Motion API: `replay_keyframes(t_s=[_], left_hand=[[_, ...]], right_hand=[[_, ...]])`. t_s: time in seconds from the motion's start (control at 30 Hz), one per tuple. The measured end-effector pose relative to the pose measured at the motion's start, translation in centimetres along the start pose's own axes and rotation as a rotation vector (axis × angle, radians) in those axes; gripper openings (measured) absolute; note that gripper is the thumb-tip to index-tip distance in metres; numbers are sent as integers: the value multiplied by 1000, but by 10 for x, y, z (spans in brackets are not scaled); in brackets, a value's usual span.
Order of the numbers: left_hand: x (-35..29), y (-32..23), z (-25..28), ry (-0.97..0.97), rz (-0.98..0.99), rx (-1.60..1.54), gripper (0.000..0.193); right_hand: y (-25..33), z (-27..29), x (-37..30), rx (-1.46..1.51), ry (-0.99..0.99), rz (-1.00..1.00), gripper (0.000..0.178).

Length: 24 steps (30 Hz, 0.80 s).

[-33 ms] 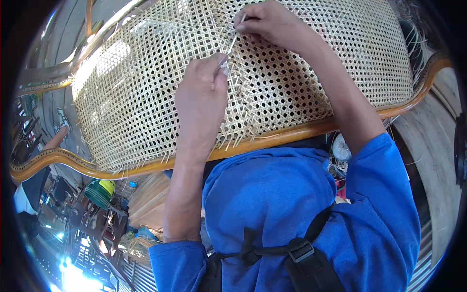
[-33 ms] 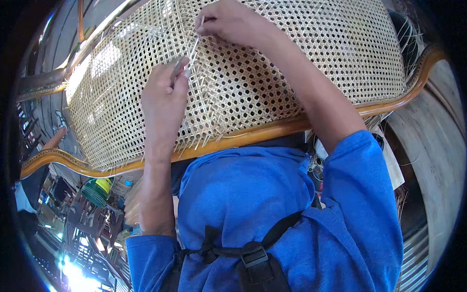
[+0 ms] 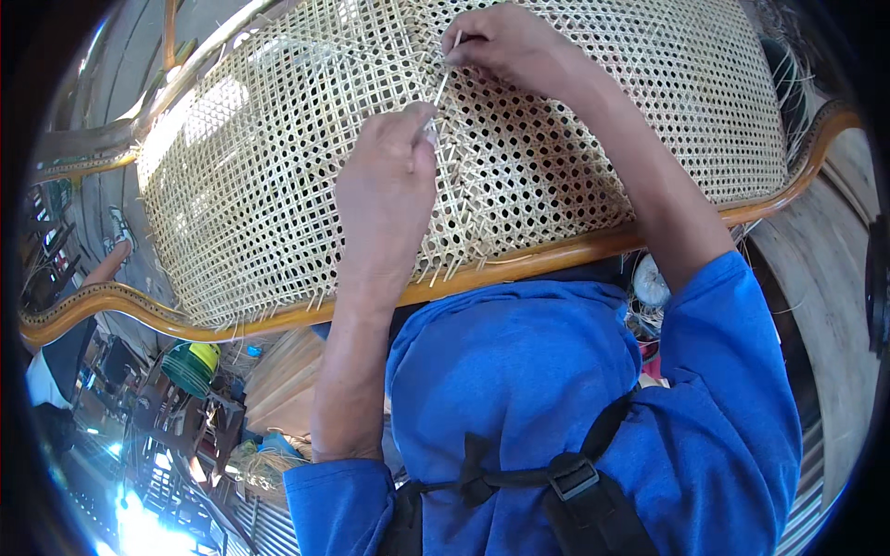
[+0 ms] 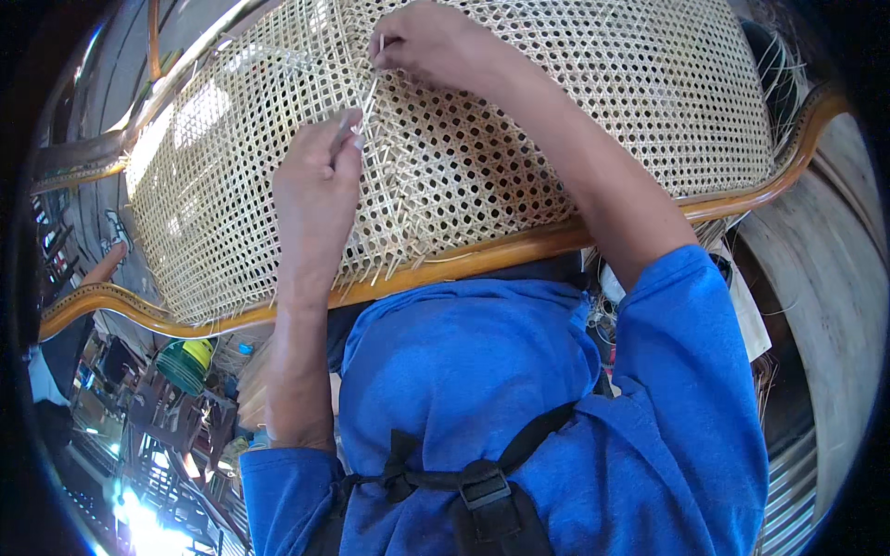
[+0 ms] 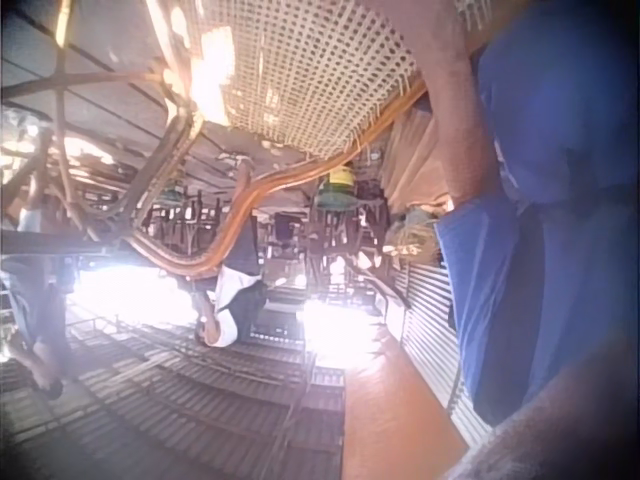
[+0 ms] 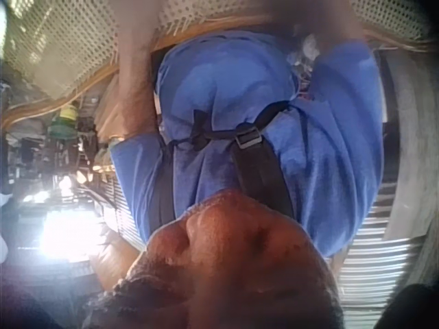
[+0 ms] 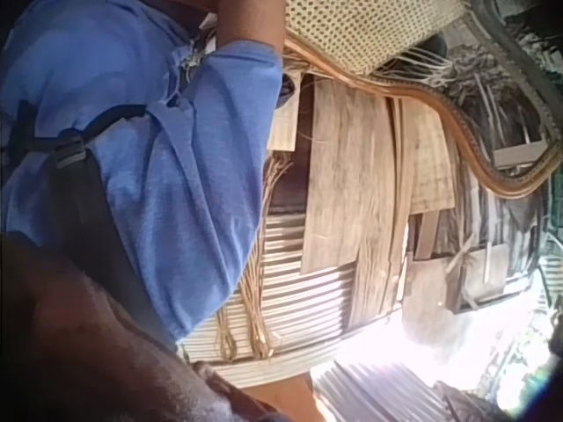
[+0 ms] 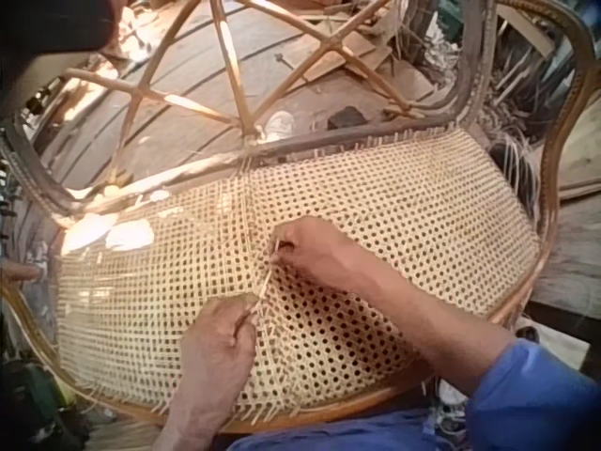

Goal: Weaving rattan or cane strips into the back of a wooden chair frame.

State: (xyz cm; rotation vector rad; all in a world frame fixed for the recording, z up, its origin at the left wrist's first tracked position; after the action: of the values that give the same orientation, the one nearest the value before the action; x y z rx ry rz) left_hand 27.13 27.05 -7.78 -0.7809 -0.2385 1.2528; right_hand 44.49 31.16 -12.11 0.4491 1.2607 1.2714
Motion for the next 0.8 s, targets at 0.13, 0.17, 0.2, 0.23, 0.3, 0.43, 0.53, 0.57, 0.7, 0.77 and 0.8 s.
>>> replay_keyframes(t_s=[0.13,0.17,0.2,0.23,0.3,0.43,0.53,0.57,0.7,0.77,0.8], left_hand=[[-6,-11,-9,26,-160,285,23],[-7,-11,-11,50,-165,345,23],[-9,-11,-13,50,-164,346,23],[-10,-12,-14,37,-196,378,25],[-12,-15,-16,22,-225,412,26],[-12,-19,-18,45,-214,469,28],[-12,-20,-19,65,-218,466,29],[-11,-20,-19,66,-225,459,30],[-11,-18,-19,69,-224,457,31],[-11,-18,-20,50,-225,461,33],[-11,-18,-19,46,-223,463,33]], right_hand=[[-15,-17,15,-261,-143,299,13],[-14,-19,18,-260,-142,300,13],[-14,-23,23,-305,-113,261,12],[-14,-26,25,-351,-83,222,11],[-11,-27,25,-387,-76,222,11],[-11,-29,27,-445,-69,199,9],[-11,-29,26,-482,-112,232,11],[-10,-29,26,-483,-112,234,11],[-15,-29,29,-414,-89,214,10],[-15,-26,30,-343,-64,204,10],[-13,-24,31,-286,-19,209,11]])
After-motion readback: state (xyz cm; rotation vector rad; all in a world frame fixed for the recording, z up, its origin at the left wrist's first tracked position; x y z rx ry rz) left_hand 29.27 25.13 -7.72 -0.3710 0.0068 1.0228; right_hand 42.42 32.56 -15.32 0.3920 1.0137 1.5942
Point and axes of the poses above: each hand's wrist, its own x-axis towards the middle knuckle, its own z-axis out of the back of the hand, y = z × x, the point moved 4 cm from there along x, towards the middle knuckle, and after that the axes turned 1 degree about -y, right-handed, at the moved point
